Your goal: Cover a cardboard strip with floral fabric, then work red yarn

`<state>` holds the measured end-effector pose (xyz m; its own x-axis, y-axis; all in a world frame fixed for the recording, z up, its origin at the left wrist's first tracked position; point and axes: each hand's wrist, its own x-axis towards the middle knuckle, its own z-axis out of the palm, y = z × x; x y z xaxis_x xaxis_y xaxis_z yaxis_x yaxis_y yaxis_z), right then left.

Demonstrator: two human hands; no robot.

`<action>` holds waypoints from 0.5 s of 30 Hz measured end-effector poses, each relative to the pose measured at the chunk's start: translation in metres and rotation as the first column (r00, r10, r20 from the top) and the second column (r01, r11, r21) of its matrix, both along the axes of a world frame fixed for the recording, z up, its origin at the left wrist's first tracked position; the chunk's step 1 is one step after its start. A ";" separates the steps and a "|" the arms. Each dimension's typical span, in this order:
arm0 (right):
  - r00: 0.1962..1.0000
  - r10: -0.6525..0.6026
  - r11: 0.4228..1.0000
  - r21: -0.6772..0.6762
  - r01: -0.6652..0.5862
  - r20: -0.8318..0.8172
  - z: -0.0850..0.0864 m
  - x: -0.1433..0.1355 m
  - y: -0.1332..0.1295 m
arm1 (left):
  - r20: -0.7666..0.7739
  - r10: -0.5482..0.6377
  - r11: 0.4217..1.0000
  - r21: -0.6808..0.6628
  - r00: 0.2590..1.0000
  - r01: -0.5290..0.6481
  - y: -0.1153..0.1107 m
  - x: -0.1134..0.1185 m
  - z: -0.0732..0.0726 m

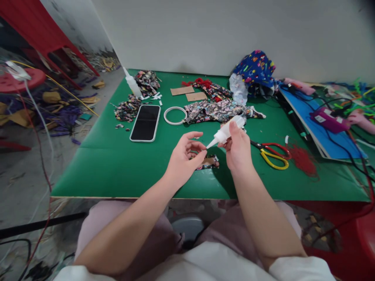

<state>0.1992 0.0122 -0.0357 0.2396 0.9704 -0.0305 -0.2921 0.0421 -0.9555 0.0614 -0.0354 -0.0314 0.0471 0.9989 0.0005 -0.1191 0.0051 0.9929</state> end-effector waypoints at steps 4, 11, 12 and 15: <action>1.000 0.009 1.000 0.009 -0.009 -0.004 0.001 -0.001 -0.001 | 0.008 -0.004 1.000 -0.004 1.000 0.004 0.000 0.000 0.001; 0.999 0.012 1.000 0.016 -0.013 0.034 0.000 -0.003 -0.002 | -0.006 -0.002 1.000 -0.002 1.000 0.002 0.000 0.000 0.000; 0.999 0.011 1.000 0.019 -0.012 0.037 0.000 -0.003 -0.002 | -0.007 0.001 1.000 -0.001 1.000 -0.001 0.001 0.000 0.000; 0.999 0.006 0.999 0.031 -0.007 0.046 0.000 -0.004 -0.003 | -0.005 0.011 1.000 -0.004 1.000 -0.011 0.001 0.000 0.000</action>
